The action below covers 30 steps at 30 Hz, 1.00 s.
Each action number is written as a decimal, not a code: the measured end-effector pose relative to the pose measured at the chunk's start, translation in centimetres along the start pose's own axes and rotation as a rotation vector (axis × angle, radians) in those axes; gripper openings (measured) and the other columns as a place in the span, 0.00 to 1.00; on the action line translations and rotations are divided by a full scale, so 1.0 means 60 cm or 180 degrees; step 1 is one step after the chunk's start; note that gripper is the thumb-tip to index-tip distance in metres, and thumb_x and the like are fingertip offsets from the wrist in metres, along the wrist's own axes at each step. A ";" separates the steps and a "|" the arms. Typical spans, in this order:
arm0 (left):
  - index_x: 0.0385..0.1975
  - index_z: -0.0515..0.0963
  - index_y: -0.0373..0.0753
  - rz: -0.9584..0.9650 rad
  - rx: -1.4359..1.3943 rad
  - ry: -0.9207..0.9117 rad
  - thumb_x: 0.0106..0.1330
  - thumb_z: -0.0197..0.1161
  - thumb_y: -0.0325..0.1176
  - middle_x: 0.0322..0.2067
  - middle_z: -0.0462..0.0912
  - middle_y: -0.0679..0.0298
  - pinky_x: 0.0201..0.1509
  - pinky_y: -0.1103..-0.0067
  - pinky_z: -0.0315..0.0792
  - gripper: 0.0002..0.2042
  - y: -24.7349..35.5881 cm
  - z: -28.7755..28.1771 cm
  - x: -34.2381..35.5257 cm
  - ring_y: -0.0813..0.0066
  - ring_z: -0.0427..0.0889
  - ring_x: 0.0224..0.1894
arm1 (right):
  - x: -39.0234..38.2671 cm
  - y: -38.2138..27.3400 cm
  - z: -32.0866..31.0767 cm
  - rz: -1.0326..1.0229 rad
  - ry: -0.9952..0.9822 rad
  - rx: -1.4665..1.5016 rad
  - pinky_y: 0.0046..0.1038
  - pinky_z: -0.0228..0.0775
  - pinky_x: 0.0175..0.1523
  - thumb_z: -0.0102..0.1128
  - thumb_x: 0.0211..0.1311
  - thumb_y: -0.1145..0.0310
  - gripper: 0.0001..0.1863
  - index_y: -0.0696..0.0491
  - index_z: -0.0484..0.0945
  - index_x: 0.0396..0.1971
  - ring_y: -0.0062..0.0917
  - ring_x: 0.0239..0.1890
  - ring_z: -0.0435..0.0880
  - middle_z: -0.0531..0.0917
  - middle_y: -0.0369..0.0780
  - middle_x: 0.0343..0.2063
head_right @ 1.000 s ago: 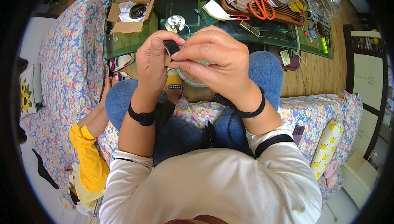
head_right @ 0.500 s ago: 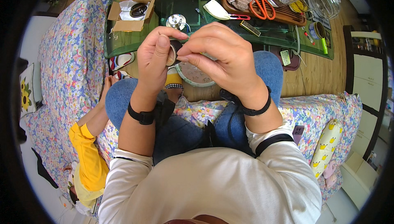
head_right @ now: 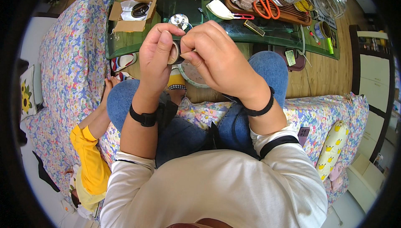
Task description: The person sits on a sofa and wraps electrical tape around the exposed wires of a white power adapter. They repeatedly pull tape from the roll and wrap it around the junction of the wires, adjusting the adapter in their hands throughout the process.
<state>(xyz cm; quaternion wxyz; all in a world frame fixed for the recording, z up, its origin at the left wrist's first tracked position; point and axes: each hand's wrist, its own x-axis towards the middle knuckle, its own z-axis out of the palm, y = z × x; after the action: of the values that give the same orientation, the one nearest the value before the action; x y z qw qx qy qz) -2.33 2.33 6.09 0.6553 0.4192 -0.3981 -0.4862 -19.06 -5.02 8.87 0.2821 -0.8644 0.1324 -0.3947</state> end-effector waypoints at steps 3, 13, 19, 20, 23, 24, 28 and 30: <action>0.47 0.78 0.36 -0.0257 -0.0656 0.0195 0.84 0.51 0.47 0.21 0.68 0.77 0.25 0.87 0.56 0.18 0.001 -0.003 0.006 0.91 0.62 0.21 | -0.004 -0.002 0.005 -0.0112 0.0099 -0.0048 0.34 0.74 0.49 0.70 0.61 0.77 0.11 0.58 0.77 0.40 0.37 0.41 0.80 0.81 0.44 0.38; 0.50 0.78 0.35 -0.0342 -0.0476 0.0131 0.83 0.53 0.44 0.25 0.72 0.78 0.29 0.89 0.58 0.17 0.001 0.007 0.001 0.94 0.64 0.26 | -0.001 -0.001 0.006 0.0210 0.0605 0.0184 0.29 0.79 0.46 0.79 0.51 0.76 0.12 0.53 0.91 0.38 0.29 0.40 0.87 0.88 0.39 0.38; 0.50 0.79 0.35 -0.0035 -0.0311 0.0074 0.82 0.55 0.43 0.28 0.74 0.76 0.32 0.90 0.58 0.16 -0.002 0.005 0.003 0.94 0.64 0.28 | -0.001 -0.005 0.003 0.0346 0.0480 0.0360 0.30 0.79 0.46 0.78 0.50 0.78 0.09 0.55 0.89 0.34 0.30 0.41 0.87 0.88 0.39 0.36; 0.50 0.79 0.35 -0.0031 -0.0243 0.0023 0.82 0.55 0.43 0.28 0.73 0.77 0.31 0.89 0.57 0.15 -0.001 0.004 0.002 0.94 0.64 0.28 | -0.001 -0.006 0.001 0.0388 0.0441 0.0378 0.30 0.79 0.46 0.78 0.51 0.78 0.09 0.55 0.89 0.33 0.30 0.40 0.87 0.88 0.39 0.36; 0.50 0.79 0.36 -0.0078 -0.0136 -0.0129 0.82 0.56 0.43 0.27 0.72 0.78 0.31 0.89 0.57 0.15 0.005 -0.002 0.000 0.94 0.64 0.27 | 0.000 -0.008 -0.007 0.0534 0.0151 0.0358 0.32 0.78 0.46 0.74 0.56 0.78 0.08 0.56 0.85 0.35 0.33 0.41 0.85 0.86 0.41 0.38; 0.50 0.80 0.36 -0.0131 -0.0167 -0.0176 0.82 0.56 0.42 0.27 0.72 0.78 0.30 0.89 0.56 0.15 0.006 -0.004 0.000 0.94 0.63 0.27 | 0.000 -0.008 -0.007 0.0484 0.0089 0.0308 0.33 0.77 0.47 0.72 0.58 0.78 0.08 0.56 0.83 0.36 0.35 0.42 0.84 0.84 0.42 0.39; 0.54 0.78 0.36 -0.0159 -0.0114 -0.0118 0.82 0.56 0.42 0.25 0.70 0.80 0.30 0.88 0.55 0.15 0.005 -0.002 0.003 0.94 0.62 0.27 | -0.003 -0.002 0.002 0.0311 -0.0077 0.0047 0.38 0.74 0.51 0.66 0.62 0.79 0.09 0.56 0.76 0.39 0.41 0.45 0.80 0.80 0.44 0.41; 0.58 0.74 0.37 -0.0142 -0.0153 0.0086 0.82 0.56 0.41 0.24 0.69 0.79 0.29 0.88 0.55 0.16 0.001 0.006 0.004 0.94 0.61 0.26 | -0.005 0.003 0.010 0.0221 -0.0057 -0.0068 0.39 0.73 0.53 0.65 0.63 0.79 0.09 0.56 0.74 0.40 0.43 0.45 0.78 0.79 0.44 0.40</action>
<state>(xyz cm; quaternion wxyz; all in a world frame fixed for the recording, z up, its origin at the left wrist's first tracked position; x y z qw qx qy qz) -2.60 2.04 6.28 0.6595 0.4186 -0.3679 -0.5044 -18.83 -4.76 8.26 0.2876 -0.8657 0.1640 -0.3754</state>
